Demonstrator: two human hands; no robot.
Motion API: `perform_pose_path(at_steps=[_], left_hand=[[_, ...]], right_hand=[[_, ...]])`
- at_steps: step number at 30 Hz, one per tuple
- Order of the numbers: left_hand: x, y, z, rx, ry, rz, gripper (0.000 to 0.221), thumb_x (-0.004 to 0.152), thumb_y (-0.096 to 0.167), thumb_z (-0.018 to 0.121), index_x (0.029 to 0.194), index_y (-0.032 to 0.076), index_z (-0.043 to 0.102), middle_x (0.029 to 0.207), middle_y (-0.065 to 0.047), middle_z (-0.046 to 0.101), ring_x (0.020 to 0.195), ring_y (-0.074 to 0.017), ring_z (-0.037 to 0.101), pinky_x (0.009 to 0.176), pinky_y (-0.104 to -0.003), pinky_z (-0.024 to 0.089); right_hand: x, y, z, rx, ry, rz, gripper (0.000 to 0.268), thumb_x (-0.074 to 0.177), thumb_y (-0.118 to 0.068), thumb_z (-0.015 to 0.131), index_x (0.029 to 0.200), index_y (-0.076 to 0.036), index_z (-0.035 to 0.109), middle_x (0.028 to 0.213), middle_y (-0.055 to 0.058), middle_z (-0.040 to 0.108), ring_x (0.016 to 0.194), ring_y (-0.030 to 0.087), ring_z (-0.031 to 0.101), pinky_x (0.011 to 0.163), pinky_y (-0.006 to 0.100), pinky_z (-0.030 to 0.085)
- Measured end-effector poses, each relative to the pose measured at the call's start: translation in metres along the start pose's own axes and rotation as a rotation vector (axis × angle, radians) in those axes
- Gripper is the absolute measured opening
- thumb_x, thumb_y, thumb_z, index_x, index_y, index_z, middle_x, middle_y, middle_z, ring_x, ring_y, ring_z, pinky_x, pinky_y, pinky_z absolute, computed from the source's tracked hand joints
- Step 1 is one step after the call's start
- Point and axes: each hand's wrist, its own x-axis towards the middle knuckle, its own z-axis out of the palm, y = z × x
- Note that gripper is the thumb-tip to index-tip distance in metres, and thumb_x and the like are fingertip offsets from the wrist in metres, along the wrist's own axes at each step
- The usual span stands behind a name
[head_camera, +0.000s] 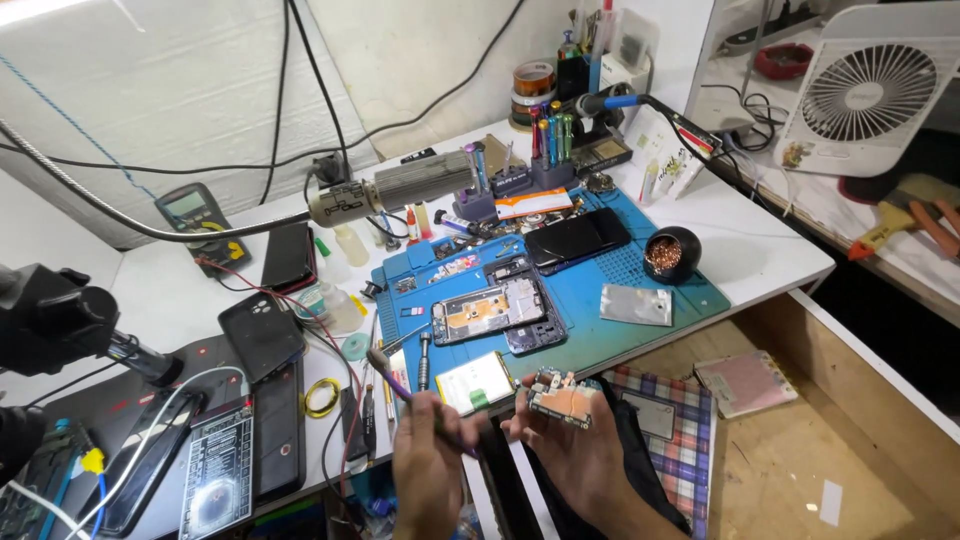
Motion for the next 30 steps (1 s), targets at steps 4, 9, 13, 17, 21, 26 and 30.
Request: perform_pose_path(at_steps=[4,9,13,17,21,26,30], left_hand=[[-0.02,-0.004,-0.025,0.192,-0.012,0.005,0.042,0.113,0.029,0.037,0.097,-0.002,0.061,0.057,-0.005,0.032,0.035,-0.0136,0.022,0.027,-0.031,0.018],[-0.04,-0.004,-0.03,0.812,-0.337,-0.016,0.031,0.096,0.028,0.046,0.099,0.01,0.071,0.06,-0.001,0.05,0.054,-0.0139,0.04,0.053,-0.034,0.029],[-0.035,-0.011,-0.04,1.051,-0.403,0.193,0.035,0.101,0.043,0.052,0.113,0.017,0.071,0.063,-0.001,0.057,0.054,-0.0126,0.051,0.053,-0.031,0.036],[-0.039,-0.009,-0.04,0.996,-0.509,0.487,0.031,0.102,0.033,0.056,0.114,0.01,0.072,0.069,-0.004,0.065,0.05,-0.0148,0.056,0.047,-0.031,0.042],[-0.039,-0.004,-0.033,1.002,-0.463,0.536,0.03,0.1,0.029,0.06,0.115,0.007,0.074,0.077,-0.006,0.076,0.052,-0.0134,0.064,0.047,-0.027,0.05],[-0.039,-0.013,-0.039,1.055,-0.42,0.52,0.03,0.098,0.031,0.063,0.112,0.009,0.075,0.075,-0.006,0.074,0.054,-0.0167,0.066,0.049,-0.031,0.049],[-0.034,-0.013,-0.041,1.082,-0.393,0.519,0.031,0.098,0.028,0.061,0.114,0.006,0.074,0.079,-0.009,0.079,0.055,-0.0171,0.071,0.045,-0.028,0.053]], right_hand=[[0.007,-0.005,-0.007,0.051,-0.053,0.064,0.076,0.091,-0.06,0.063,0.137,0.0,0.052,0.118,0.018,0.063,0.101,0.031,0.068,0.095,0.045,0.054],[0.008,-0.004,-0.002,0.024,-0.088,0.194,0.084,0.084,-0.055,0.076,0.146,-0.006,0.046,0.133,0.016,0.062,0.107,0.026,0.07,0.103,0.04,0.052],[0.009,-0.003,-0.004,-0.02,-0.178,0.211,0.085,0.09,-0.054,0.074,0.153,-0.01,0.037,0.141,0.01,0.057,0.115,0.023,0.067,0.1,0.038,0.049],[0.007,0.0,-0.004,-0.028,-0.205,0.209,0.092,0.086,-0.054,0.084,0.151,-0.012,0.035,0.145,0.009,0.053,0.118,0.024,0.065,0.101,0.039,0.046],[0.007,-0.003,-0.008,-0.023,-0.251,0.236,0.104,0.084,-0.055,0.09,0.153,-0.014,0.025,0.147,0.01,0.047,0.123,0.026,0.061,0.104,0.038,0.048],[0.007,-0.006,-0.011,-0.003,-0.242,0.248,0.102,0.079,-0.054,0.095,0.151,-0.015,0.033,0.144,0.01,0.053,0.125,0.028,0.061,0.106,0.041,0.046],[0.006,-0.007,-0.02,-0.128,-0.273,0.231,0.099,0.082,-0.066,0.084,0.149,-0.005,0.044,0.147,0.009,0.052,0.128,0.027,0.06,0.109,0.048,0.044]])
